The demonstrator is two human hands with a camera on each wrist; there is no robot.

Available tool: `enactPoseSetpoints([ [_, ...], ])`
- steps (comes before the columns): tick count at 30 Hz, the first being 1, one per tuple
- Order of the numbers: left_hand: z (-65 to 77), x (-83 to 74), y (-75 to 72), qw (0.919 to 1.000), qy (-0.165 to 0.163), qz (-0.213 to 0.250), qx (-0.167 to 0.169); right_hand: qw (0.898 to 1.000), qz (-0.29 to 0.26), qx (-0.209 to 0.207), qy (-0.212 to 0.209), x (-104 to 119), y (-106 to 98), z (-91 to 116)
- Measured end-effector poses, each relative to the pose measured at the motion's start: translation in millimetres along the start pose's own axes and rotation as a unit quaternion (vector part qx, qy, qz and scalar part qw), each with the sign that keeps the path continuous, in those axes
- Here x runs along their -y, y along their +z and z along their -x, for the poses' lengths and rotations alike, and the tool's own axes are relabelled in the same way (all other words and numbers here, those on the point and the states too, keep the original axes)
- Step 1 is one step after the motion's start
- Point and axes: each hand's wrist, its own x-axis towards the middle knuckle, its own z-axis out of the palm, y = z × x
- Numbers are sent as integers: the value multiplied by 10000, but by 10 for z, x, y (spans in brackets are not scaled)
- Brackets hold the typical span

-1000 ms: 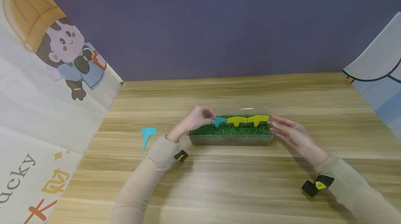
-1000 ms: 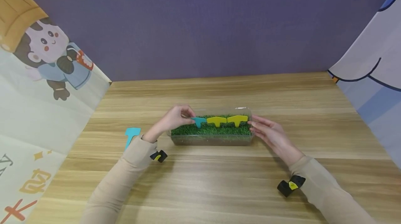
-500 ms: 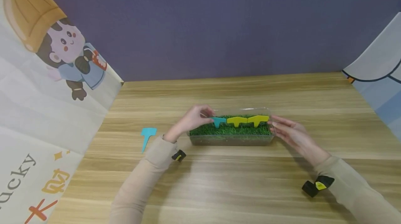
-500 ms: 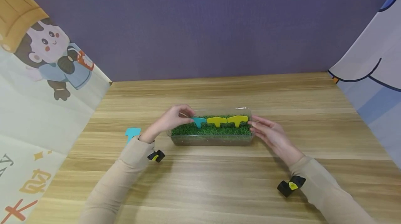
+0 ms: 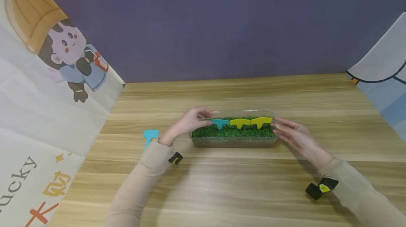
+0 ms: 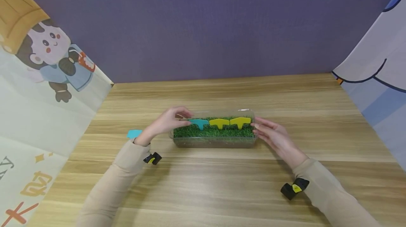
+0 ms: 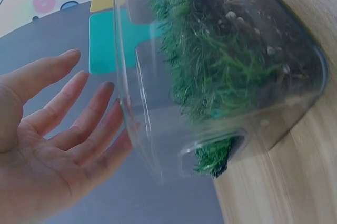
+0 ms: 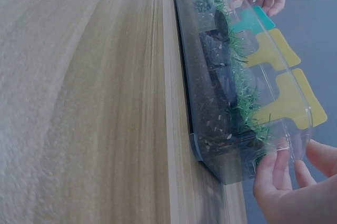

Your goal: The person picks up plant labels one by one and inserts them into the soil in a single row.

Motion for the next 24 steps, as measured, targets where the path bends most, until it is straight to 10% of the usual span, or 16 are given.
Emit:
enactPoseSetpoints([
  [24,329,147,-306,9981,-206,-6,-584,10000,58,4,-1,-2,4,4],
])
